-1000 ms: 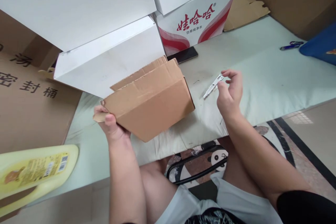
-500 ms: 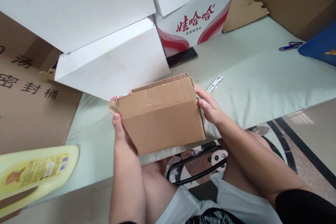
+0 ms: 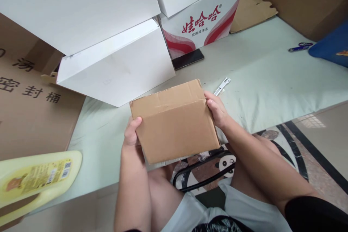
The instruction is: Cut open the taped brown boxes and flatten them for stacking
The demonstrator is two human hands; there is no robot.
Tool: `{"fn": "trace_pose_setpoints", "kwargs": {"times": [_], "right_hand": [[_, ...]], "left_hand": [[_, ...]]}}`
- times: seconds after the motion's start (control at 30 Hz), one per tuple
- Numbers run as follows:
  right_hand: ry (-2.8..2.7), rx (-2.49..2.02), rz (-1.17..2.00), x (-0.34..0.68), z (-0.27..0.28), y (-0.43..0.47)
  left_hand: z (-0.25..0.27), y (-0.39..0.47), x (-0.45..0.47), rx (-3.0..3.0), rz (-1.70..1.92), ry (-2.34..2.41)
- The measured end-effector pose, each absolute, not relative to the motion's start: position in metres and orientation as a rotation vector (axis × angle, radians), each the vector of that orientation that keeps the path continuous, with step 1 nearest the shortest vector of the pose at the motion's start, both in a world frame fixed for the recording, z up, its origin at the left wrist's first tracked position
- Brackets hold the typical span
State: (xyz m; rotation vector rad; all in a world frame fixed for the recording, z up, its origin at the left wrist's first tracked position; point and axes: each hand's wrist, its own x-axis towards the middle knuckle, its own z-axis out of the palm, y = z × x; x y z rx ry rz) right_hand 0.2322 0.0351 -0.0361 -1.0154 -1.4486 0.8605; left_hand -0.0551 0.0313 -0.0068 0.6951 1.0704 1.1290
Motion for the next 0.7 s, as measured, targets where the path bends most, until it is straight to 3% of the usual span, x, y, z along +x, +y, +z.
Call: {"fn": "trace_pose_setpoints", "kwargs": {"times": [0.33, 0.53, 0.7], "right_hand": [[-1.306, -1.122, 0.686, 0.236, -0.042, 0.037], [-1.255, -0.989, 0.754, 0.24, -0.053, 0.04], [-1.542, -0.896, 0.573, 0.231, -0.044, 0.034]], "left_hand": [[0.008, 0.042, -0.056, 0.61, 0.916, 1.171], [0.017, 0.046, -0.058, 0.511, 1.289, 1.108], [0.011, 0.051, -0.053, 0.462, 1.269, 1.19]]}}
